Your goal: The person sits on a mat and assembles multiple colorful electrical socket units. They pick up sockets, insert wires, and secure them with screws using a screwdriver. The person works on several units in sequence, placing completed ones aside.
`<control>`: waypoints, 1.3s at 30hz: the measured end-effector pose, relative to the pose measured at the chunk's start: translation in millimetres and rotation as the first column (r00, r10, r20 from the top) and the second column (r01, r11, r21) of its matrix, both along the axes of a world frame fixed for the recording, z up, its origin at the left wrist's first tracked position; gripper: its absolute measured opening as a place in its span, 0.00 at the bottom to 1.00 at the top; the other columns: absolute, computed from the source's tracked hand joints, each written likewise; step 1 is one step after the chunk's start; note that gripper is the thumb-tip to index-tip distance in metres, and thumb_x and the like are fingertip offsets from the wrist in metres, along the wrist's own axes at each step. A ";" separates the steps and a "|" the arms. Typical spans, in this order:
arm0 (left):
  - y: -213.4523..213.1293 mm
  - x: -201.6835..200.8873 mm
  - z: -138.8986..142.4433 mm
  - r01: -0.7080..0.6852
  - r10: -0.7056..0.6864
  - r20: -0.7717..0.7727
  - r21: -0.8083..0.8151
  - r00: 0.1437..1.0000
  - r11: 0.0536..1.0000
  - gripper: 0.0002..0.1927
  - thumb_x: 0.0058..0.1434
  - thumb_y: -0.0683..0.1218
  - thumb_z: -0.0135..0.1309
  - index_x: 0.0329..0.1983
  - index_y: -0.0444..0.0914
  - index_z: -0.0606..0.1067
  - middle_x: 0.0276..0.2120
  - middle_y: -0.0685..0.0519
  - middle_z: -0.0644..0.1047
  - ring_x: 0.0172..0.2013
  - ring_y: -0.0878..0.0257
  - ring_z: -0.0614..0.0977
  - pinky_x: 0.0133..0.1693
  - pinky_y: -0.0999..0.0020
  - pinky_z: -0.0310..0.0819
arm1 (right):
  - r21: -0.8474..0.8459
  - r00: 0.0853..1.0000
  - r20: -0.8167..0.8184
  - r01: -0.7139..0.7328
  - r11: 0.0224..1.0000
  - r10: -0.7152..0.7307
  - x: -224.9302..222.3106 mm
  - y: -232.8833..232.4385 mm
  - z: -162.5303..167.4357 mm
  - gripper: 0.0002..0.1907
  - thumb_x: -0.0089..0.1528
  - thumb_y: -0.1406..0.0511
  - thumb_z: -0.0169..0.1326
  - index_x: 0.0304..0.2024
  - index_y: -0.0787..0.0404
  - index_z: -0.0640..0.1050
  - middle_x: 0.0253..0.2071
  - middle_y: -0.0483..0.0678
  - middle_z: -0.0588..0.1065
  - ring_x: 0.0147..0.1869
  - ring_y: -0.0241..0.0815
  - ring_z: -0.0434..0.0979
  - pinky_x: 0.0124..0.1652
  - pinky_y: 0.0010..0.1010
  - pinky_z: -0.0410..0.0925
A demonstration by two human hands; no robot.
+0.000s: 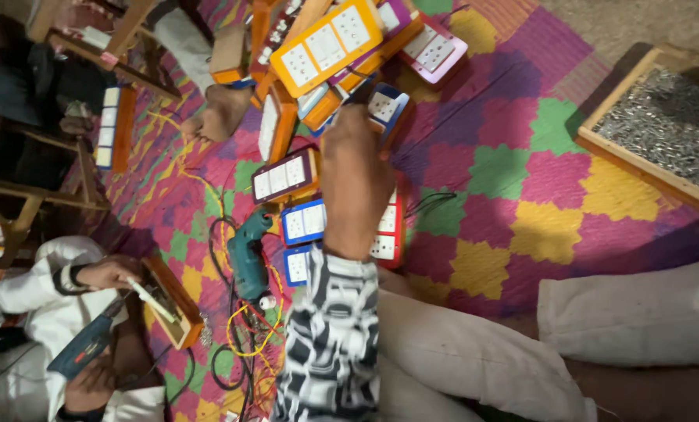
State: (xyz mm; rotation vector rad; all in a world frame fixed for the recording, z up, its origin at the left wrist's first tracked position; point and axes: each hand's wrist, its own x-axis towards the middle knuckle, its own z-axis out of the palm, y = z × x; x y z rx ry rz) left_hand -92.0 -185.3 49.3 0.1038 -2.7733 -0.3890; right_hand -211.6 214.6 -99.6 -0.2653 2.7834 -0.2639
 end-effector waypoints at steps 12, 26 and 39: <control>95.9 6.4 -101.8 0.742 -0.805 -0.145 -0.322 0.575 0.588 0.04 0.71 0.46 0.53 0.47 0.45 0.73 0.67 0.57 0.70 0.74 0.51 0.62 0.73 0.35 0.54 | 0.059 0.999 -0.041 -0.019 0.998 0.021 3.7 1.2 0.4 0.18 0.58 0.59 0.64 0.48 0.57 0.85 0.43 0.55 0.82 0.45 0.54 0.83 0.49 0.43 0.75; 107.6 17.0 -110.2 0.678 -0.672 0.096 -0.064 0.734 0.732 0.26 0.56 0.53 0.60 0.52 0.32 0.73 0.59 0.36 0.70 0.57 0.46 0.73 0.60 0.45 0.65 | -0.079 0.991 -0.137 -0.007 0.997 -0.004 10.8 37.3 8.0 0.14 0.56 0.58 0.64 0.42 0.56 0.86 0.40 0.55 0.82 0.45 0.57 0.82 0.47 0.47 0.73; 113.0 6.5 -129.0 0.320 -0.304 0.126 -0.131 0.944 0.938 0.50 0.37 0.46 0.67 0.65 0.28 0.61 0.53 0.37 0.69 0.55 0.40 0.71 0.48 0.46 0.72 | -0.556 0.954 0.180 0.300 0.776 -0.239 23.1 6.3 49.5 0.06 0.59 0.70 0.63 0.35 0.69 0.81 0.30 0.54 0.80 0.33 0.45 0.80 0.35 0.35 0.73</control>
